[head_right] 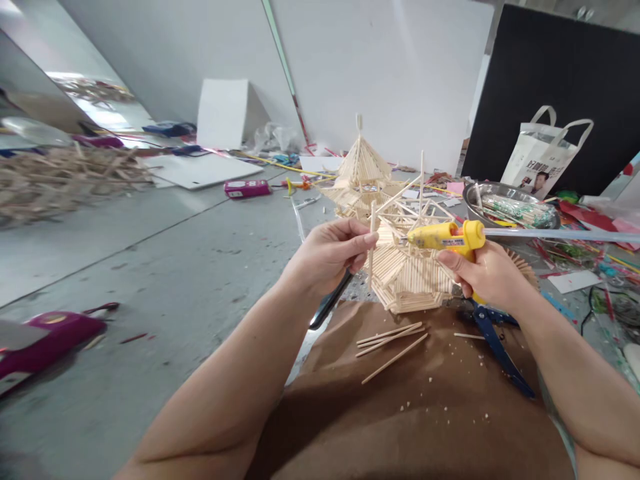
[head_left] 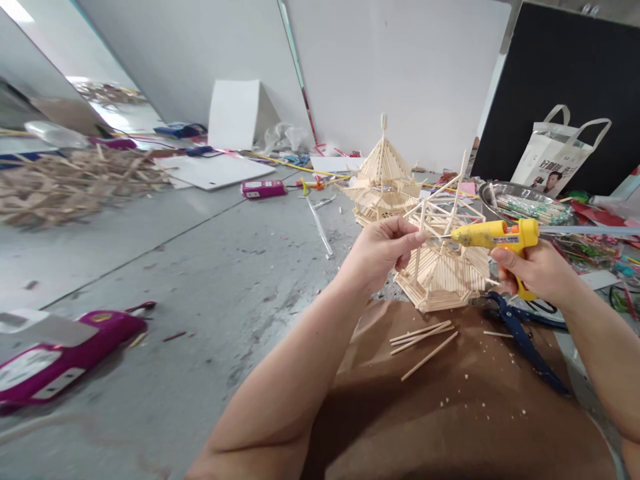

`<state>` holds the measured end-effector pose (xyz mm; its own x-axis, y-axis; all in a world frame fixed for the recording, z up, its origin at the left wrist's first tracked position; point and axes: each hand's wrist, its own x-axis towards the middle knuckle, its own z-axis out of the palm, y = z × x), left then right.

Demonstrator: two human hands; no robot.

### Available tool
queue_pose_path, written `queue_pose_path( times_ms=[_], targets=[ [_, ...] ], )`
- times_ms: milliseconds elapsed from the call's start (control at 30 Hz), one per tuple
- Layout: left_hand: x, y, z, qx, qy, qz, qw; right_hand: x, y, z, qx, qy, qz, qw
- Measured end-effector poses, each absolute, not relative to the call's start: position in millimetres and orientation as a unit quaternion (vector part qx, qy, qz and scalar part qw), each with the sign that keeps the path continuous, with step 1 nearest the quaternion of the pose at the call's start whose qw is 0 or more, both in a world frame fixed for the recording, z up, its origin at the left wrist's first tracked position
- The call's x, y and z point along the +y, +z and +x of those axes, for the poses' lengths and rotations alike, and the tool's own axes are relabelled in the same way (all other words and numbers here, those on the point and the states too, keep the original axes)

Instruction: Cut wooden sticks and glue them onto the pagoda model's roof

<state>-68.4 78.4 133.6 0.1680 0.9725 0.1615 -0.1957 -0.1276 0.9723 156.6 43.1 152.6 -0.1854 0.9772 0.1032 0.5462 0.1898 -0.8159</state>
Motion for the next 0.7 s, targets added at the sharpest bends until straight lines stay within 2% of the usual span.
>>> queue_pose_path(
  times_ms=[233, 700],
  targets=[
    [79.7, 132.6, -68.9, 0.363, 0.532, 0.531, 0.551, 43.4, 151.1, 164.2, -0.702, 0.330, -0.552, 0.307],
    [79.6, 132.4, -68.0, 0.373, 0.526, 0.534, 0.547, 39.2, 151.3, 157.9, -0.704, 0.309, -0.555, 0.317]
  ],
)
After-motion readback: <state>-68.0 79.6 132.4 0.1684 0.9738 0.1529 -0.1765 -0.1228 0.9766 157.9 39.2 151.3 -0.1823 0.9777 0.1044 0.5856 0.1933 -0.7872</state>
